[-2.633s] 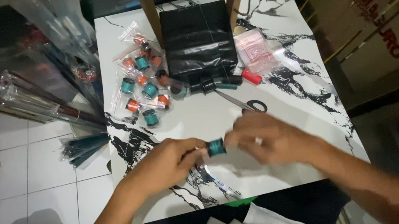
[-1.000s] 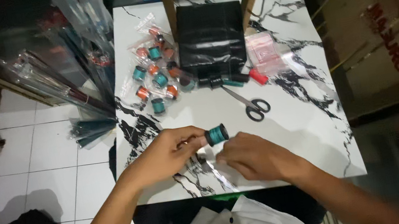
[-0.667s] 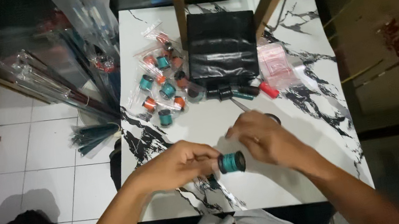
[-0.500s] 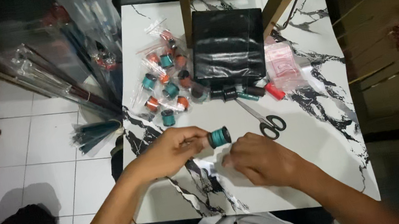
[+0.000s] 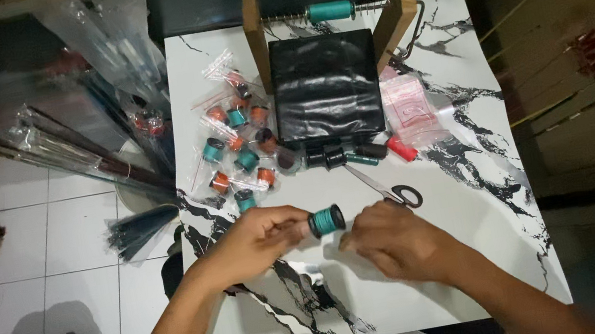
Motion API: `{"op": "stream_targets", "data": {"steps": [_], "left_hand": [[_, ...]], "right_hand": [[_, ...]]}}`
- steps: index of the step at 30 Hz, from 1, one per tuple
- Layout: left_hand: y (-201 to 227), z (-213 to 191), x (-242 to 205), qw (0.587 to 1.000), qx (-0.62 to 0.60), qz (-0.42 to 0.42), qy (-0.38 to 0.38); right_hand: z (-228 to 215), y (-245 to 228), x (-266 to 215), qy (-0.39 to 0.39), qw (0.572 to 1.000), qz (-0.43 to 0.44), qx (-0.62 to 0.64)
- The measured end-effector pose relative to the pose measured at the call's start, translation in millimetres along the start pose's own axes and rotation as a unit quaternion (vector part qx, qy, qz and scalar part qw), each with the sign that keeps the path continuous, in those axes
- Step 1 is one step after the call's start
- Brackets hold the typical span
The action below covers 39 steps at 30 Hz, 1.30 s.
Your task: The person winds teal thread onto a small spool using a brass rod. They handle multiple spools and thread, occasionally using scissors to cut the thread. The person also places a spool into a small plastic bag.
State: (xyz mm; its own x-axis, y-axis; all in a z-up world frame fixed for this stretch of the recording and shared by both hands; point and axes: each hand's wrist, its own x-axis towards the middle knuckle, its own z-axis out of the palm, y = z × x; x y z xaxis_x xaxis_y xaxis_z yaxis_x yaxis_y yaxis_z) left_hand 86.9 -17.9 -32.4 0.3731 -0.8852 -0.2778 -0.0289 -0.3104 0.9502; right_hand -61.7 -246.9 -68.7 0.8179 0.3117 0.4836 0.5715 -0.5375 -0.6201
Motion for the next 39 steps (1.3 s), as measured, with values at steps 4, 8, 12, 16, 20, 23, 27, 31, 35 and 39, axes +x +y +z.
{"op": "stream_targets", "data": {"steps": [4,8,12,16,20,23,27,31,35,39], "left_hand": [[11.1,3.5,3.3,0.997,0.07,-0.019,-0.016],[22.5,13.1,-3.7,0.994,0.046,-0.044,-0.088],[15.1,19.4,-3.4,0.997,-0.009,-0.032,-0.077],[8.2,4.4,0.5,0.999,0.018,-0.039,0.0],[17.7,8.9,-6.2,0.994,0.092,-0.058,-0.019],[9.1,20.3,-7.5,0.995,0.052,-0.039,-0.077],[21.4,20.7,-8.4,0.998,0.001,0.0,-0.064],[22.0,4.2,-8.7,0.997,0.079,-0.004,0.006],[36.9,9.9,-12.0,0.983,0.165,-0.071,-0.026],[46.4,25.6,-17.9,0.988,0.131,-0.03,-0.069]], "right_hand": [[-17.9,-6.4,6.2,-0.023,1.0,0.002,-0.015],[-31.2,8.9,7.6,0.023,1.0,-0.005,-0.02],[-16.0,13.0,8.1,0.041,0.999,-0.026,-0.002],[-6.8,-3.7,5.2,0.022,0.998,-0.046,0.023],[-26.0,-8.7,4.7,0.016,0.997,-0.046,-0.056],[-33.8,-0.9,9.5,0.042,0.992,-0.026,-0.116],[-17.3,3.5,14.4,0.028,0.994,-0.047,-0.094],[1.2,5.6,-8.0,-0.028,0.988,-0.075,-0.13],[-25.7,-6.6,2.6,0.024,0.978,-0.116,-0.174],[-23.6,19.5,6.0,0.076,0.971,-0.119,-0.195]]}}
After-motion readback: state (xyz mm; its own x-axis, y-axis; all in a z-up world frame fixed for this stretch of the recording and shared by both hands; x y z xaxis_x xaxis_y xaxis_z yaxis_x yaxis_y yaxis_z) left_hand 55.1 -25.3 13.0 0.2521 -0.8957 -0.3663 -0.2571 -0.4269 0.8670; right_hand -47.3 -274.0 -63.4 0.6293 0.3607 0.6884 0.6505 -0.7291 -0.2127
